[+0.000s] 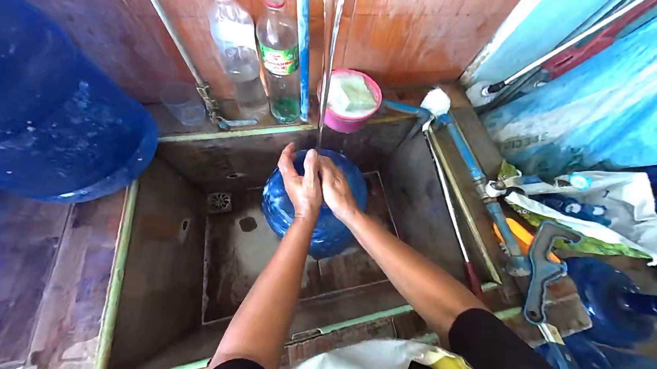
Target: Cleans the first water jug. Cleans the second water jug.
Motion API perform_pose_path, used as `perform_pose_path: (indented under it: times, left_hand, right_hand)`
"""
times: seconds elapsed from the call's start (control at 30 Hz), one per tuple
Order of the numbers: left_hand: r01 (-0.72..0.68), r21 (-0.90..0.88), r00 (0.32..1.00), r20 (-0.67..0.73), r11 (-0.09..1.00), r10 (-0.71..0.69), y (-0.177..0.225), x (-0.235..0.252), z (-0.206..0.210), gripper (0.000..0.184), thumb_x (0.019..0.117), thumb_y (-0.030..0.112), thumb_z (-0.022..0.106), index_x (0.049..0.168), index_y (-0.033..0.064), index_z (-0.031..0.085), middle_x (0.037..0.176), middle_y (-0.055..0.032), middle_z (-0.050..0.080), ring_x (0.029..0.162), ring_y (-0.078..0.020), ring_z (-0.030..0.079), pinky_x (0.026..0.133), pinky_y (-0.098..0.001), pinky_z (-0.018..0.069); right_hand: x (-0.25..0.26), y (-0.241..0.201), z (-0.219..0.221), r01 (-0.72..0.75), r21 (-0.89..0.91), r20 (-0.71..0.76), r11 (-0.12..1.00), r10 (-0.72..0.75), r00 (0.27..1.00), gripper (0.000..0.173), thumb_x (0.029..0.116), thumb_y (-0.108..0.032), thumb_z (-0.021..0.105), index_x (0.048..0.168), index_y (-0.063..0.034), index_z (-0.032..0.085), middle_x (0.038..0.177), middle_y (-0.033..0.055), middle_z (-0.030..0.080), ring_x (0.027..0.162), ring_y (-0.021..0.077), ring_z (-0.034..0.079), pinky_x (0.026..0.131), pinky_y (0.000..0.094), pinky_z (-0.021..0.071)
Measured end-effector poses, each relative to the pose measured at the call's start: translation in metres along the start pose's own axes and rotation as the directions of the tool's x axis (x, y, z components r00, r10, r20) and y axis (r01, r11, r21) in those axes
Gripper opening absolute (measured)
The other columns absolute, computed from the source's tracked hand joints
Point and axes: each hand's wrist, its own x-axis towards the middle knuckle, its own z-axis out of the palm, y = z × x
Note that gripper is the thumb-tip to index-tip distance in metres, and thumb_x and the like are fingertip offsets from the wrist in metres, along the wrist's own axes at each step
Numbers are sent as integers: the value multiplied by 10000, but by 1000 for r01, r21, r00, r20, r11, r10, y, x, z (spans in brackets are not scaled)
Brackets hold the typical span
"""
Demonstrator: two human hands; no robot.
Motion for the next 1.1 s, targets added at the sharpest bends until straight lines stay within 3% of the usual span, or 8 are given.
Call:
perform_pose_path:
  times: [0.1, 0.27, 0.4, 0.57, 0.73, 0.87, 1.0, 1.1]
  left_hand:
    - [102, -35, 995, 20, 994, -101, 7, 18, -2, 473, 1053, 292, 502, 1376, -53, 528, 1349, -229, 581, 1249, -259, 566, 1078, -410, 443]
    - [-137, 98, 985, 123, 986, 125, 23, 5, 21, 425, 963, 258, 619, 1258, -48, 643, 1324, -235, 596, 1207, -287, 591, 1030, -420, 480]
    - [-76, -1, 997, 12, 997, 76, 16, 35, 2, 324, 1057, 190, 485, 1129, -83, 644, 991, -139, 693, 910, -138, 661, 865, -326, 543]
    - [-365, 112, 930, 102, 924, 354, 8, -3, 23, 402, 988, 247, 539, 1217, -61, 660, 1305, -259, 609, 1269, -328, 548, 1097, -454, 395]
    - [-159, -28, 986, -55, 987, 157, 2, 22, 16, 336, 1078, 189, 425, 1134, -82, 614, 1012, -117, 659, 950, -111, 635, 907, -287, 519]
    - [-290, 84, 957, 54, 953, 286, 8, 0, 35, 443, 1010, 236, 488, 1280, -92, 610, 1309, -257, 596, 1231, -277, 563, 1069, -374, 431]
    - [-180, -46, 984, 11, 983, 180, -3, 26, 18, 380, 1057, 195, 407, 1140, -97, 635, 1033, -134, 676, 943, -113, 638, 887, -293, 524]
    - [-89, -100, 994, -65, 991, 83, 7, 7, 21, 400, 1090, 185, 353, 1227, -131, 555, 1141, -193, 634, 1075, -170, 619, 1003, -313, 493]
  right_hand:
    - [15, -10, -17, -47, -250, -3, 967, 47, 999, 440, 1120, -230, 356, 1184, 93, 649, 1174, 260, 668, 1125, 357, 646, 996, 525, 481]
    - [21, 2, -15, -101, 105, -25, 989, 104, 994, 393, 1102, -98, 338, 1329, 107, 583, 1310, 234, 638, 1234, 214, 597, 1099, 357, 439]
    - [23, 4, -21, -8, -112, 36, 994, 12, 999, 451, 1120, -184, 320, 1222, 102, 654, 1207, 250, 682, 1177, 287, 639, 1057, 450, 467]
    - [34, 14, -13, 66, 105, -35, 992, -63, 997, 364, 1074, -38, 366, 1254, 161, 612, 1252, 262, 666, 1207, 201, 623, 1083, 312, 449]
    - [38, -1, -26, -48, -127, 40, 991, 53, 998, 419, 1116, -175, 343, 1187, 84, 665, 1165, 220, 686, 1129, 261, 640, 1023, 428, 473]
    - [35, 5, -26, -27, 4, 2, 1000, 27, 1000, 380, 1093, -83, 358, 1287, 110, 621, 1260, 232, 671, 1207, 217, 622, 1083, 349, 450]
    - [28, 11, -30, -32, -40, 19, 999, 33, 999, 444, 1118, -164, 320, 1231, 102, 657, 1232, 236, 682, 1199, 246, 631, 1075, 401, 456]
    - [40, -6, -24, -162, -3, 54, 987, 162, 985, 452, 1129, -197, 321, 1166, 80, 676, 1173, 205, 684, 1127, 227, 619, 1018, 400, 451]
